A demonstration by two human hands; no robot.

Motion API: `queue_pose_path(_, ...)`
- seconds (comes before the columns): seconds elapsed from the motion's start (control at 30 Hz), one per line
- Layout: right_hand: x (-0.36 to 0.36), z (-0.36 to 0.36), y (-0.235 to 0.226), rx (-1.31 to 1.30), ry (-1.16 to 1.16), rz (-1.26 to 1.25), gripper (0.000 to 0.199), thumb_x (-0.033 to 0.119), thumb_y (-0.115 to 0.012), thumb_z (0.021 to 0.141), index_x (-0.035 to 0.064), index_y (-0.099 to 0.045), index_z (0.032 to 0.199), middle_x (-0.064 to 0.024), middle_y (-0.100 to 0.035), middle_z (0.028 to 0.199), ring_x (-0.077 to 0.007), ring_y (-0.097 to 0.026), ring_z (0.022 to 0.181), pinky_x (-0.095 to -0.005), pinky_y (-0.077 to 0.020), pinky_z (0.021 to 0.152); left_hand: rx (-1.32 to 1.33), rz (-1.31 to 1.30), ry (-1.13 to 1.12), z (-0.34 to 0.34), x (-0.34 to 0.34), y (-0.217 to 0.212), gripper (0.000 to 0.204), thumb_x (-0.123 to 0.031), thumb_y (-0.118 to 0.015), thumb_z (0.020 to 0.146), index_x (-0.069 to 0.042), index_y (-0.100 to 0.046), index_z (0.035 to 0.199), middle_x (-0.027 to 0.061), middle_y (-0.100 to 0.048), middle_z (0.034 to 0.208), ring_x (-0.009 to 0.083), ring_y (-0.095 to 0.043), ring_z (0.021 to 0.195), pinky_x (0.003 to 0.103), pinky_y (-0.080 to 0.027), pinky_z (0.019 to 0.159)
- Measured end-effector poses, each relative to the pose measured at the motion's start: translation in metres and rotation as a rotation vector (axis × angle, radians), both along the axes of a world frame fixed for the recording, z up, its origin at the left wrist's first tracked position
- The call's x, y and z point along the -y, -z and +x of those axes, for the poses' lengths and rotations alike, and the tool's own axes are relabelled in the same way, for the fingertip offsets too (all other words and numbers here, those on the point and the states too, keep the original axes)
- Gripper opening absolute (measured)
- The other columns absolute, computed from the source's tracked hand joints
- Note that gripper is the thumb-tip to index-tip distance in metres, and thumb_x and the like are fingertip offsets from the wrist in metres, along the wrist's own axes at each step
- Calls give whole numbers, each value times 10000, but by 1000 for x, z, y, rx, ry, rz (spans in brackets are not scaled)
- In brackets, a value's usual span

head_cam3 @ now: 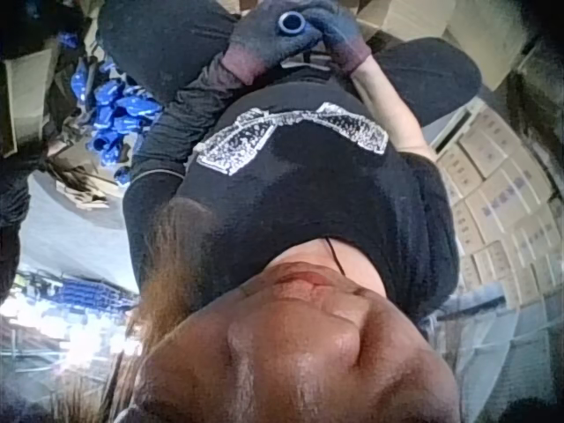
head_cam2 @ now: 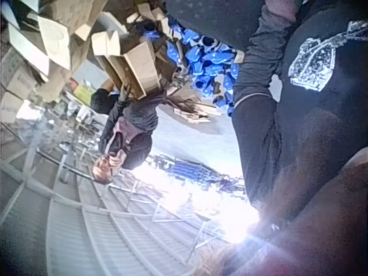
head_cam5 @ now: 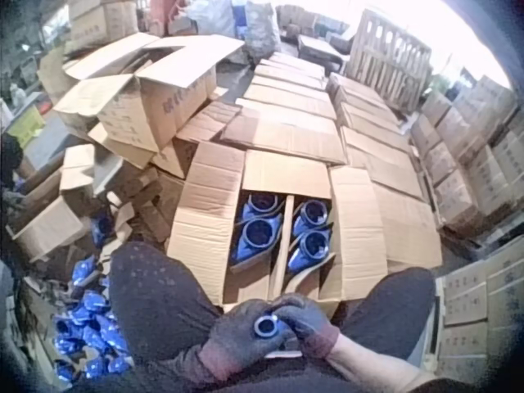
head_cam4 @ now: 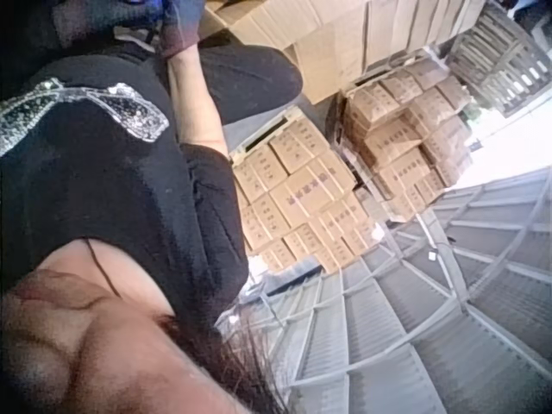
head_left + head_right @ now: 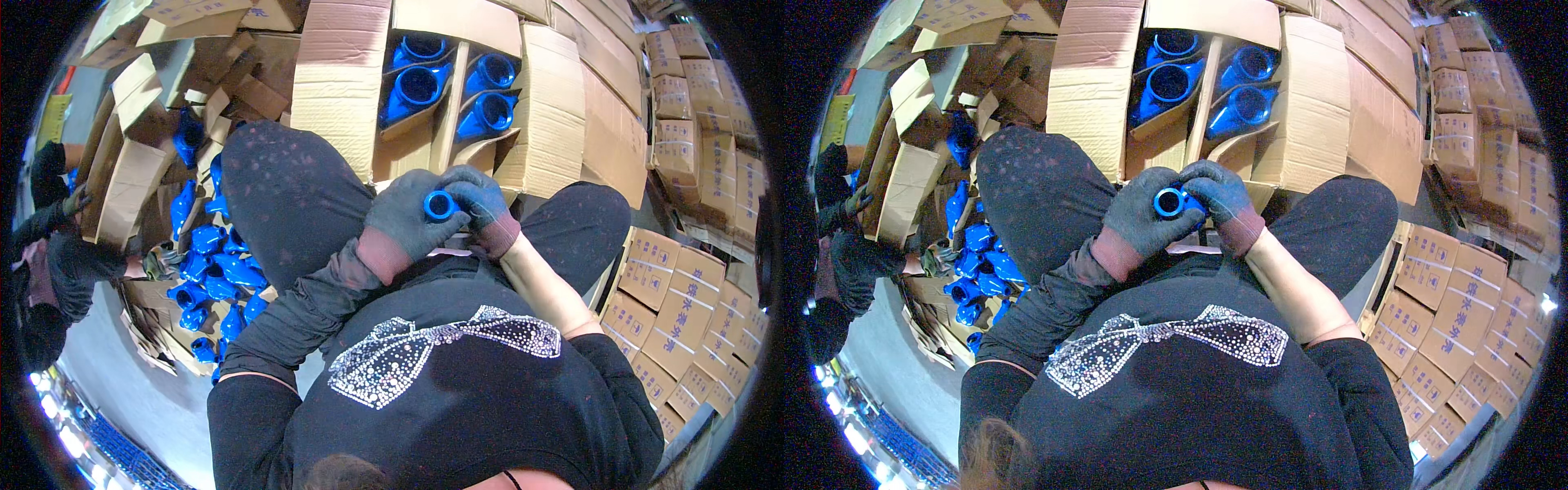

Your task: The recorder sorts through a large pile of blue metal parts on the floor and packs them into cardboard boxes.

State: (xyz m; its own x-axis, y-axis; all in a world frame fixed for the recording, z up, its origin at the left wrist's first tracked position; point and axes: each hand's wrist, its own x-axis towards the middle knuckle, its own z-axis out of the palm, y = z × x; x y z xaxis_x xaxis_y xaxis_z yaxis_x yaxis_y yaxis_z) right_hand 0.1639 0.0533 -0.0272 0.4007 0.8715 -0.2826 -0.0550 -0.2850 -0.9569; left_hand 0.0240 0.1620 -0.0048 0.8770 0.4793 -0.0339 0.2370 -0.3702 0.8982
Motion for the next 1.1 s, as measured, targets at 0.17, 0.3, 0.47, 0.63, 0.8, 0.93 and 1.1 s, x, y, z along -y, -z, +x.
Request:
queue_pose_path(0.17, 3, 6, 9, 105, -56, 111, 127, 45, -558, 737, -4, -612, 841, -55, -606, 842, -140, -578, 790, -252, -470, 732, -34, 81, 92, 2, -1, -8, 480, -359, -744, 684, -39, -561, 991, 155, -570, 913, 326, -575, 849, 401, -468, 737)
queue_pose_path(0.3, 2, 9, 13, 120, -58, 155, 121, 54, -564, 728, -2, -608, 826, -54, -604, 828, -134, -574, 781, -252, -470, 725, -33, 138, 132, 2, 0, -10, 463, -365, -721, 702, -44, -562, 996, 160, -563, 947, 330, -559, 892, 415, -455, 762)
queue_pose_path(0.47, -3, 13, 12, 93, -98, 99, 115, 54, -568, 723, -2, -611, 814, -53, -605, 819, -124, -570, 774, -250, -471, 720, 48, 205, 141, 2, 1, -8, 463, -364, -715, 712, -48, -561, 1014, 157, -561, 950, 328, -560, 896, 417, -456, 764)
queue_pose_path(0.63, -12, 16, 9, -123, -42, 7, 110, 45, -567, 719, -5, -614, 804, -54, -609, 819, -127, -576, 783, -252, -474, 731, 31, 179, 114, 3, 0, -4, 476, -380, -714, 721, -51, -557, 1028, 153, -565, 941, 325, -575, 877, 404, -464, 752)
queue_pose_path(0.8, -17, 17, 16, -136, -12, -19, 109, 72, -601, 710, 9, -618, 797, -82, -618, 838, -172, -595, 810, -274, -481, 748, -3, 0, 12, 4, -2, 0, 459, -389, -709, 743, -50, -563, 1016, 142, -568, 929, 299, -586, 855, 378, -463, 742)
queue_pose_path(0.93, -16, 25, 28, 548, -279, 243, 229, 169, -673, 672, 48, -618, 859, -124, -616, 922, -261, -600, 866, -331, -487, 775, -57, -93, -20, 6, -7, 2, 448, -378, -695, 766, -38, -556, 1023, 132, -573, 933, 276, -588, 863, 367, -460, 746)
queue_pose_path(1.1, -16, 28, 35, 611, -316, 279, 486, 274, -789, 528, 81, -604, 934, -133, -606, 966, -314, -594, 903, -381, -480, 815, -61, -119, -60, 10, -8, 5, 442, -378, -684, 778, -32, -559, 1023, 131, -576, 945, 273, -583, 902, 357, -456, 782)
